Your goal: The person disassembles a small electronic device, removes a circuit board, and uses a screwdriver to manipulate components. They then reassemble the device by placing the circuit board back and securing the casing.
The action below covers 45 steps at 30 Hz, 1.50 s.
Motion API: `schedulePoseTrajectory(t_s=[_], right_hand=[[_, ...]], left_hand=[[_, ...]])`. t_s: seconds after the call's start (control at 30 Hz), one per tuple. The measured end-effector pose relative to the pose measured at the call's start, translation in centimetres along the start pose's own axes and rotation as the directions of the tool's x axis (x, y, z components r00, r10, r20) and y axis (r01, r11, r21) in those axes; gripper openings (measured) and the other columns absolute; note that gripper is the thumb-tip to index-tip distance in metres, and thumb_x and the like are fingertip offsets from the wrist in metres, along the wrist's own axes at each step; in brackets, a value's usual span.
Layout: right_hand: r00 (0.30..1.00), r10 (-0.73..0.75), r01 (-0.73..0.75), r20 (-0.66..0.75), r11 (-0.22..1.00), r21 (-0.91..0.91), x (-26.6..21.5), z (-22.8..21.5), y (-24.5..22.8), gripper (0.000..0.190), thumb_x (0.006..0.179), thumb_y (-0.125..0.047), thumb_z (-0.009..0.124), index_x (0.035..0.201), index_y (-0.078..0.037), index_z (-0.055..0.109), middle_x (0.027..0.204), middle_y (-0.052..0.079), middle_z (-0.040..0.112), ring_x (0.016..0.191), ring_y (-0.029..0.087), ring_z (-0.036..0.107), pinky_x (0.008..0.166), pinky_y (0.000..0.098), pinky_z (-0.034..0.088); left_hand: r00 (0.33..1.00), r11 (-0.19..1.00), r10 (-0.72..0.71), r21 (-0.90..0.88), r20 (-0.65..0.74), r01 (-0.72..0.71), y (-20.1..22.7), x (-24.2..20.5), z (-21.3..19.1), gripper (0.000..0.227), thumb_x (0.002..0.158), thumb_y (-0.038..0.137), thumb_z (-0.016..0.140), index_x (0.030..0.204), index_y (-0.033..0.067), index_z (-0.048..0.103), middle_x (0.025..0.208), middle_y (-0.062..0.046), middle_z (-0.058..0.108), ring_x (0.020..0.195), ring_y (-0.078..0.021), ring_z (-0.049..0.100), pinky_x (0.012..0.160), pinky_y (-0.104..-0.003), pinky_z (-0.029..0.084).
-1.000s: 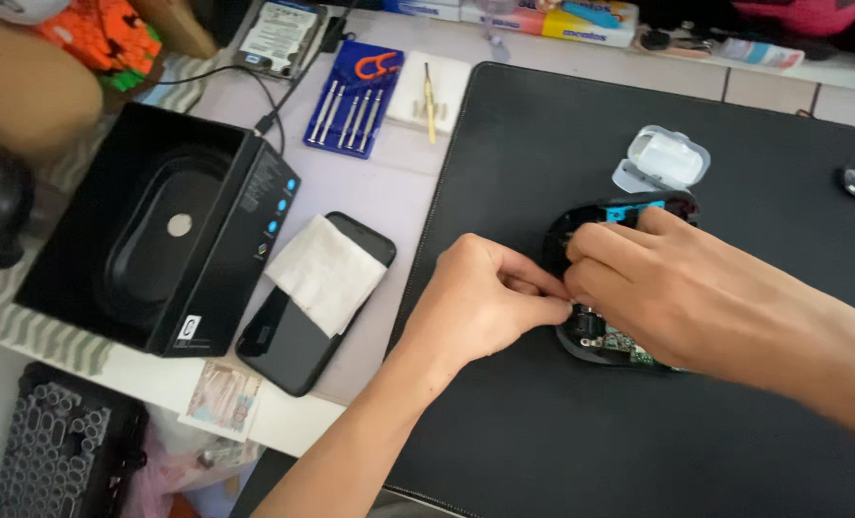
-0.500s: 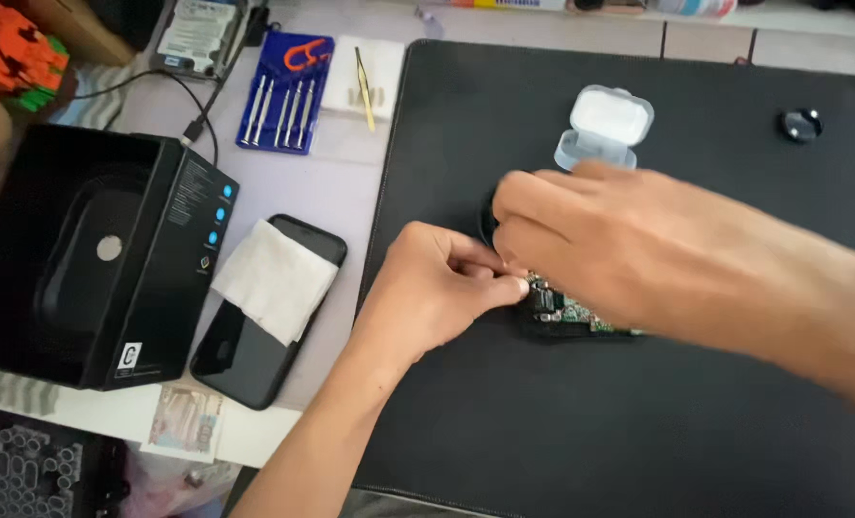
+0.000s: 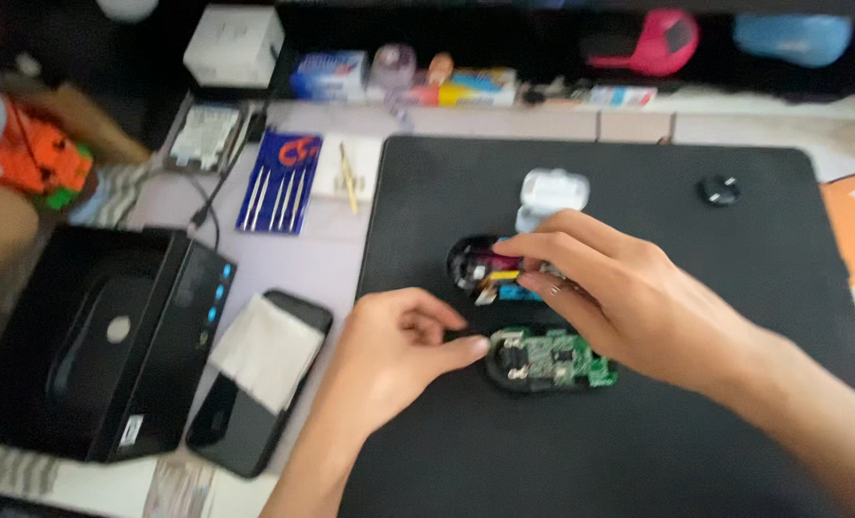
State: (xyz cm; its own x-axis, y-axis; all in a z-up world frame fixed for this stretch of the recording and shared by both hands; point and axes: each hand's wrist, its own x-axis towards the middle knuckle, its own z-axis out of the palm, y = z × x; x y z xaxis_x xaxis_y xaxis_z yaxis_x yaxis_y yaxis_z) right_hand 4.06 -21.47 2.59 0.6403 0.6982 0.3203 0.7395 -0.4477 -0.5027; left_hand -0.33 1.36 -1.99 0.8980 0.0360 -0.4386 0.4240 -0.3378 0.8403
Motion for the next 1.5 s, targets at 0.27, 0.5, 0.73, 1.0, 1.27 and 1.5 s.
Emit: schedulePoseTrajectory(t_s=[0.27, 0.5, 0.73, 1.0, 1.27, 1.5], right_hand=[[0.985, 0.165, -0.164, 0.056, 0.986, -0.031, -1.6, -0.7, 2.0, 0.07, 0.085, -0.033, 0.081, 0.147, -0.018, 0.053, 0.145, 0.007, 0.055, 0.13, 0.026, 0.058, 0.099, 0.0391, 0.047], [0.992, 0.062, -0.059, 0.112, 0.998, -0.025, 0.2, 1.2, 2.8, 0.087, 0.081, -0.024, 0.088, 0.153, -0.012, 0.041, 0.12, 0.014, 0.063, 0.112, 0.037, 0.061, 0.092, 0.0468, 0.046], [0.987, 0.125, -0.119, 0.103, 0.991, -0.058, -0.9, 0.4, 1.0, 0.086, 0.083, -0.024, 0.081, 0.156, -0.01, 0.037, 0.131, 0.014, 0.058, 0.119, 0.035, 0.055, 0.095, 0.0473, 0.043], [0.648, 0.733, -0.759, -0.208, 0.645, -0.091, -6.8, -7.0, 4.3, 0.078, 0.072, -0.043, 0.085, 0.144, -0.026, 0.061, 0.131, 0.002, 0.069, 0.115, 0.02, 0.069, 0.101, 0.0346, 0.05], [0.344, 0.838, -0.938, -0.424, 0.329, -0.11, -9.1, -7.1, 10.6, 0.082, 0.085, -0.055, 0.074, 0.148, -0.008, 0.05, 0.136, 0.019, 0.057, 0.124, 0.038, 0.056, 0.103, 0.0488, 0.044], [0.326, 0.756, -0.934, -0.568, 0.35, -0.07, -8.6, -7.2, 7.1, 0.105, 0.078, -0.062, 0.076, 0.16, -0.01, 0.037, 0.144, 0.028, 0.04, 0.126, 0.048, 0.051, 0.104, 0.0559, 0.042]], left_hand=[[0.967, 0.916, 0.253, 0.311, 0.038, -0.252, 5.2, -0.3, -2.1, 0.091, 0.068, 0.024, 0.094, 0.146, 0.0268, 0.046, 0.144, 0.004, 0.057, 0.124, -0.0158, 0.06, 0.098, -0.033, 0.052], [0.973, 0.942, 0.19, 0.254, 0.129, -0.218, 5.3, 1.0, -1.3, 0.079, 0.073, 0.019, 0.089, 0.145, 0.0296, 0.059, 0.141, 0.006, 0.072, 0.107, -0.0126, 0.08, 0.094, -0.029, 0.064], [0.995, 0.95, 0.057, 0.303, 0.086, -0.08, 3.4, 1.5, -2.5, 0.087, 0.071, 0.009, 0.087, 0.148, 0.0372, 0.06, 0.133, 0.011, 0.08, 0.103, -0.0079, 0.079, 0.096, -0.023, 0.064], [0.999, 0.913, 0.021, 0.408, 0.029, -0.031, 5.7, 1.2, -2.9, 0.047, 0.086, 0.02, 0.078, 0.13, 0.0342, 0.076, 0.119, 0.013, 0.085, 0.109, -0.0017, 0.081, 0.102, -0.02, 0.065], [0.853, 0.798, 0.518, 0.325, 0.059, -0.507, 4.0, 4.3, 2.6, 0.026, 0.086, 0.021, 0.075, 0.111, 0.0228, 0.076, 0.1, 0.007, 0.075, 0.089, -0.0062, 0.073, 0.079, -0.023, 0.059], [0.83, 0.776, 0.552, 0.319, 0.076, -0.545, 4.9, 5.4, 3.4, 0.021, 0.093, 0.028, 0.07, 0.113, 0.0204, 0.074, 0.111, 0.005, 0.065, 0.094, -0.0106, 0.067, 0.083, -0.029, 0.055]])
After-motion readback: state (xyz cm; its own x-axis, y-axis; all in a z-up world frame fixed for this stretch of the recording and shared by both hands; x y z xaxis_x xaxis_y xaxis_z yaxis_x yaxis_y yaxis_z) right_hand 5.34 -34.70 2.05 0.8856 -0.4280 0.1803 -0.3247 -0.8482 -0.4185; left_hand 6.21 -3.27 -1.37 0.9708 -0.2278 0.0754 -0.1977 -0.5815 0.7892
